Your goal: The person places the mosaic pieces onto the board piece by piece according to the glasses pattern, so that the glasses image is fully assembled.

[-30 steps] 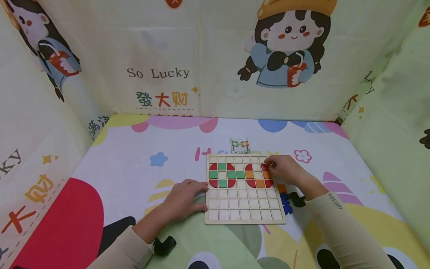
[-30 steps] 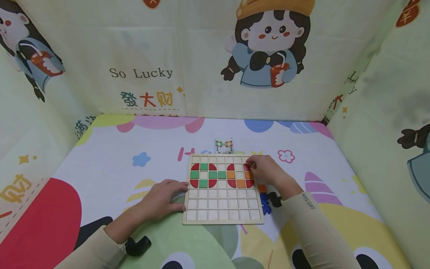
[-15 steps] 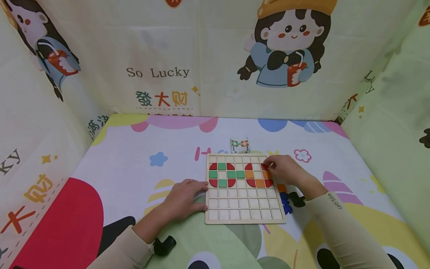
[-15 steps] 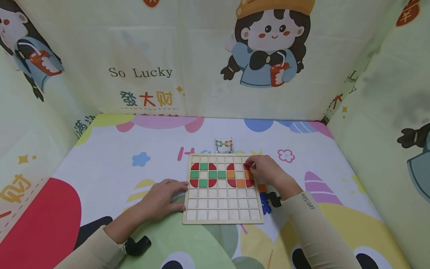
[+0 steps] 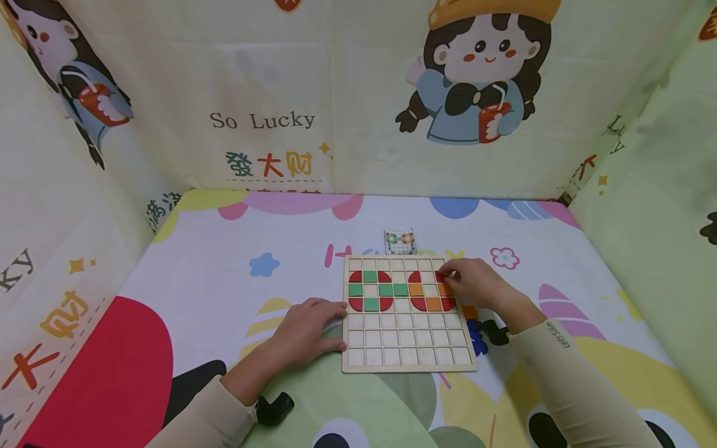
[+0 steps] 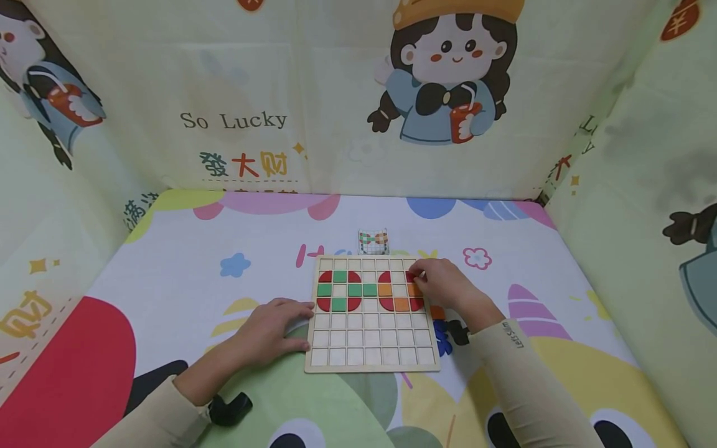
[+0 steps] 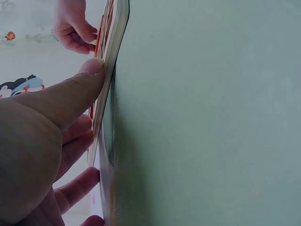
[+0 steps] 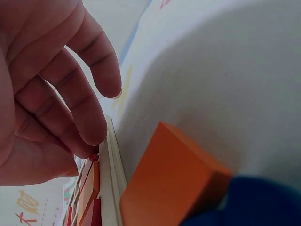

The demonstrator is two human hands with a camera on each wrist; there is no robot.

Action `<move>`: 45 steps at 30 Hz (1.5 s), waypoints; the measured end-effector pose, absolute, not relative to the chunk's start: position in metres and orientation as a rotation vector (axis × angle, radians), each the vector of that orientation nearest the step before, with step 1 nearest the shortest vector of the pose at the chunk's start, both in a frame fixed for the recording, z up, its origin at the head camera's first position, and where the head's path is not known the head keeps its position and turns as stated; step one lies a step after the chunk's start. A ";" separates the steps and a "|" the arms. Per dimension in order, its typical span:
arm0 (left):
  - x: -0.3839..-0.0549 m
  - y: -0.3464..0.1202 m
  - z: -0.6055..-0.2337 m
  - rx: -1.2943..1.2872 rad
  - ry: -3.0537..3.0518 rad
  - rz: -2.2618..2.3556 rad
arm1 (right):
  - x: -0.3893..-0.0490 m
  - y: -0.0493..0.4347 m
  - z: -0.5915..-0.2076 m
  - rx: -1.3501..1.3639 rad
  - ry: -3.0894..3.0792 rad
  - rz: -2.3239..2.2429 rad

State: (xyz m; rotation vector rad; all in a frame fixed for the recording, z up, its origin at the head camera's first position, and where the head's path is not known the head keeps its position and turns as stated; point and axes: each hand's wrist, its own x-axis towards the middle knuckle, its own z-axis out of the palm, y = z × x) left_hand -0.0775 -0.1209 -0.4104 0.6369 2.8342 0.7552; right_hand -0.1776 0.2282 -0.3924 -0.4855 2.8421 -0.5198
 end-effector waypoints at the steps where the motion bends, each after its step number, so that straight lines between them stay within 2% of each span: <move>1: -0.078 -0.121 -0.410 0.637 2.835 0.753 | -0.177 0.228 -0.392 -0.475 2.840 -0.527; 23: -0.078 -0.120 -0.410 0.644 2.837 0.754 | -0.153 0.257 -0.381 -0.286 2.763 -0.592; 45: -0.077 -0.120 -0.411 0.629 2.837 0.738 | -0.137 0.276 -0.385 -0.369 2.783 -0.491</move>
